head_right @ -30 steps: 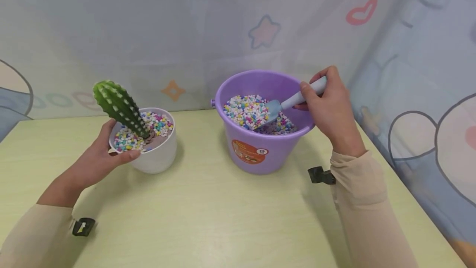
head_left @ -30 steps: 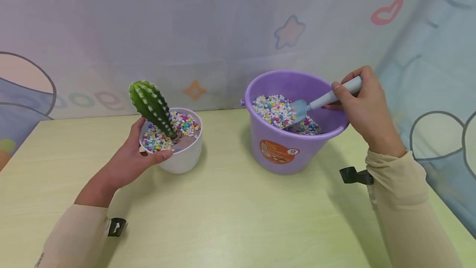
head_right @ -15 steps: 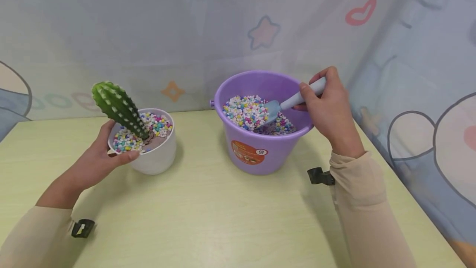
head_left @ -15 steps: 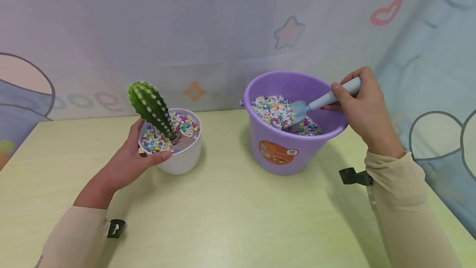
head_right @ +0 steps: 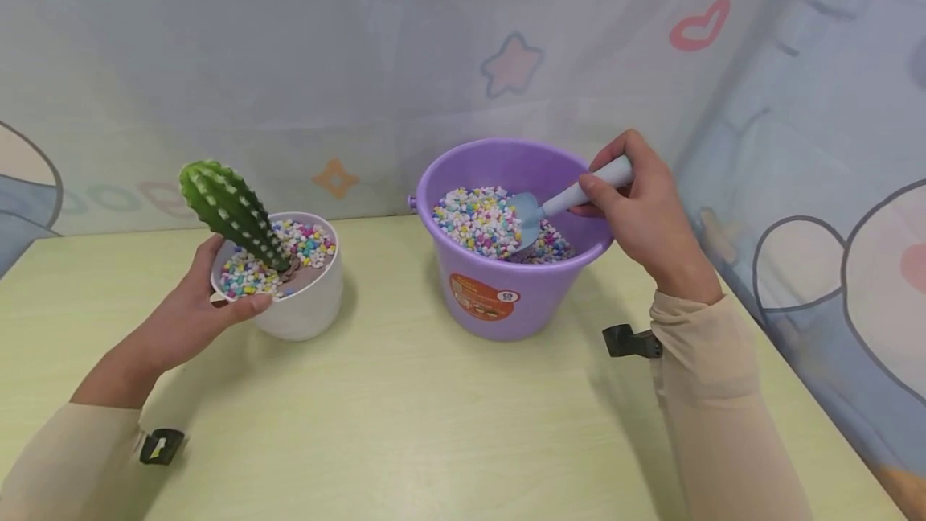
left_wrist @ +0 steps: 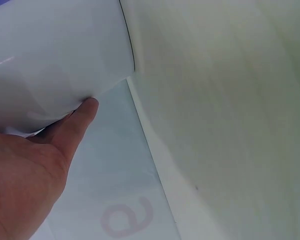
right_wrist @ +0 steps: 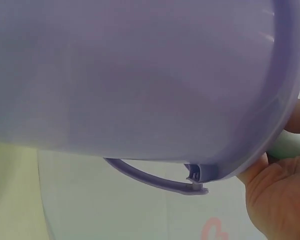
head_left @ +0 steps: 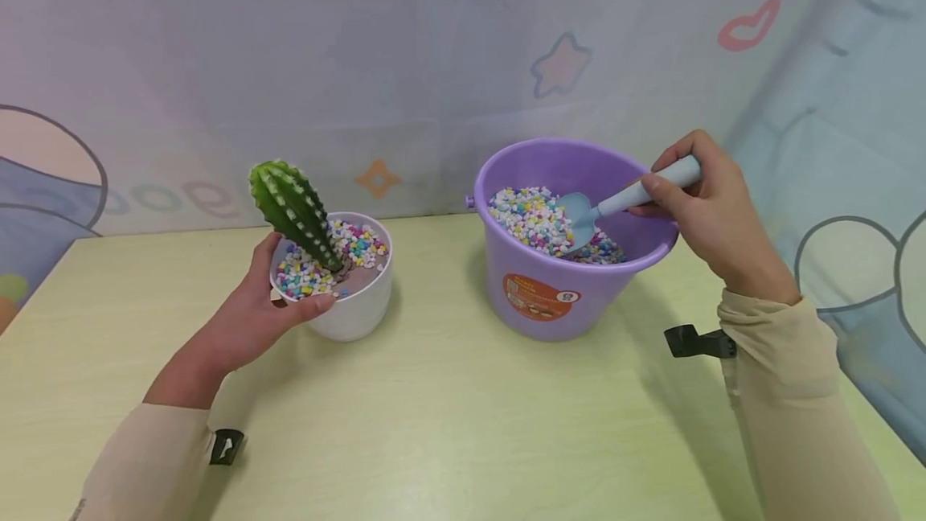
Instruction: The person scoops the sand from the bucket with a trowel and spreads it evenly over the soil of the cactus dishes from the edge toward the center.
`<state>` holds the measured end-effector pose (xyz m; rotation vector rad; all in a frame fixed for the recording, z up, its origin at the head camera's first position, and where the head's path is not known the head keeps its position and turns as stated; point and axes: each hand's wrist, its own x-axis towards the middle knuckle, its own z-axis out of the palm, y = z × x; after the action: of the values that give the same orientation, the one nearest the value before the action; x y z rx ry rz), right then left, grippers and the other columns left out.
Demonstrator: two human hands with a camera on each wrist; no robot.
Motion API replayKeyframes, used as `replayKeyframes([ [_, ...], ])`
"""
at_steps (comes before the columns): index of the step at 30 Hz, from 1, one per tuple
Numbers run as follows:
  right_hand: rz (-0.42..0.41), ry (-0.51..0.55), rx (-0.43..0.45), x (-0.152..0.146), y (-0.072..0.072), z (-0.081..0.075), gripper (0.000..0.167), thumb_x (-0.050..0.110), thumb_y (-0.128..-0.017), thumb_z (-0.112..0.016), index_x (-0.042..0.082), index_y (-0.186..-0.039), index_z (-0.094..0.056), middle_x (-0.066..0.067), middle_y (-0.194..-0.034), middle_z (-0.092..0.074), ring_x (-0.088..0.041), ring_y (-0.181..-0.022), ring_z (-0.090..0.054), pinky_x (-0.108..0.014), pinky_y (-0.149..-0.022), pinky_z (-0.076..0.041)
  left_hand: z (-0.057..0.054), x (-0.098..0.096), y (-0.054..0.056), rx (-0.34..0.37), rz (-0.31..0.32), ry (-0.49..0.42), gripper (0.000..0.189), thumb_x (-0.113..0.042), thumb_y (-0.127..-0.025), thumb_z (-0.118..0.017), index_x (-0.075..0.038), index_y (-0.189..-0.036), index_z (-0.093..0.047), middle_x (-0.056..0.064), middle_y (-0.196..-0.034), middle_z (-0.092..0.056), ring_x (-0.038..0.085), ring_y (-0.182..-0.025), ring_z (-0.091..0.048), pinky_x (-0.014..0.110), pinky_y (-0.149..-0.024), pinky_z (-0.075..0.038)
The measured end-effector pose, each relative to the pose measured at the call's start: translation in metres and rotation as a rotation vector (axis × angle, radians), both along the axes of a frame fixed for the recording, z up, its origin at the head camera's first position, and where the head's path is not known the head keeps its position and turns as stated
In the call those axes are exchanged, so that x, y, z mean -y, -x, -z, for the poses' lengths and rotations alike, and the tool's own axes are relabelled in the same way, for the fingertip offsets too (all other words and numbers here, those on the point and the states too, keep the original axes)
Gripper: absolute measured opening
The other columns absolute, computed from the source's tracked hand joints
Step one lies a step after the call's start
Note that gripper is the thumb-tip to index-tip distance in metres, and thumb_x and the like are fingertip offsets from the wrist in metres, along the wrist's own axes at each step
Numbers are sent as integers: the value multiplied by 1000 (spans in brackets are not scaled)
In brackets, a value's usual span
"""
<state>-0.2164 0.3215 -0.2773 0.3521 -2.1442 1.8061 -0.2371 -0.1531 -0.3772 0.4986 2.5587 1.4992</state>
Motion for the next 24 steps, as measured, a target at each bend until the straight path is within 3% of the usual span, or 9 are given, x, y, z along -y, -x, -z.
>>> replayKeyframes([
  [2, 28, -49, -6, 1, 0, 0, 13, -5, -95, -57, -3, -102, -46, -22, -95, -55, -22, -77, -72, -33, -70, -56, 0, 0, 0, 2, 0, 3, 98, -34, -94, -69, -20, -155, 6, 17, -149, -30, 32, -131, -39, 26, -95, -41],
  [6, 170, -261, 2, 8, 1, 1, 19, 10, -98, -61, 2, -106, -46, -18, -92, -67, -17, -72, -72, -29, -68, -56, 1, 2, -1, 1, -5, 10, 98, -34, -94, -68, -21, -155, 7, 17, -149, -30, 32, -131, -38, 37, -99, -40],
  [10, 280, -407, 17, 10, -1, 0, 28, 24, -98, -63, 6, -110, -46, -17, -88, -72, -11, -71, -71, -22, -67, -54, 1, 2, -1, -2, 0, 0, 98, -33, -94, -68, -21, -155, 7, 17, -149, -30, 32, -131, -39, 28, -96, -41],
  [14, 271, -428, 12, 6, -6, -4, 27, 23, -98, -63, 6, -111, -47, -15, -90, -71, -9, -72, -71, -22, -69, -55, 2, -2, 1, 0, 11, -13, 98, -33, -94, -68, -21, -155, 7, 17, -149, -30, 31, -131, -38, 20, -93, -40],
  [19, 181, -374, -64, 1, -15, -15, 20, 8, -97, -61, 1, -109, -46, -12, -96, -68, -14, -80, -71, -29, -74, -55, 3, -4, 2, -7, 11, -28, 98, -32, -94, -69, -21, -156, 6, 16, -149, -30, 31, -131, -39, 16, -90, -40],
  [24, 200, -549, -125, 2, -24, -24, 19, 4, -96, -63, 3, -109, -49, -5, -107, -71, -10, -85, -70, -16, -72, -49, 4, -1, 2, -22, 3, -18, 97, -31, -94, -69, -22, -156, 5, 17, -149, -29, 31, -130, -39, 14, -89, -39],
])
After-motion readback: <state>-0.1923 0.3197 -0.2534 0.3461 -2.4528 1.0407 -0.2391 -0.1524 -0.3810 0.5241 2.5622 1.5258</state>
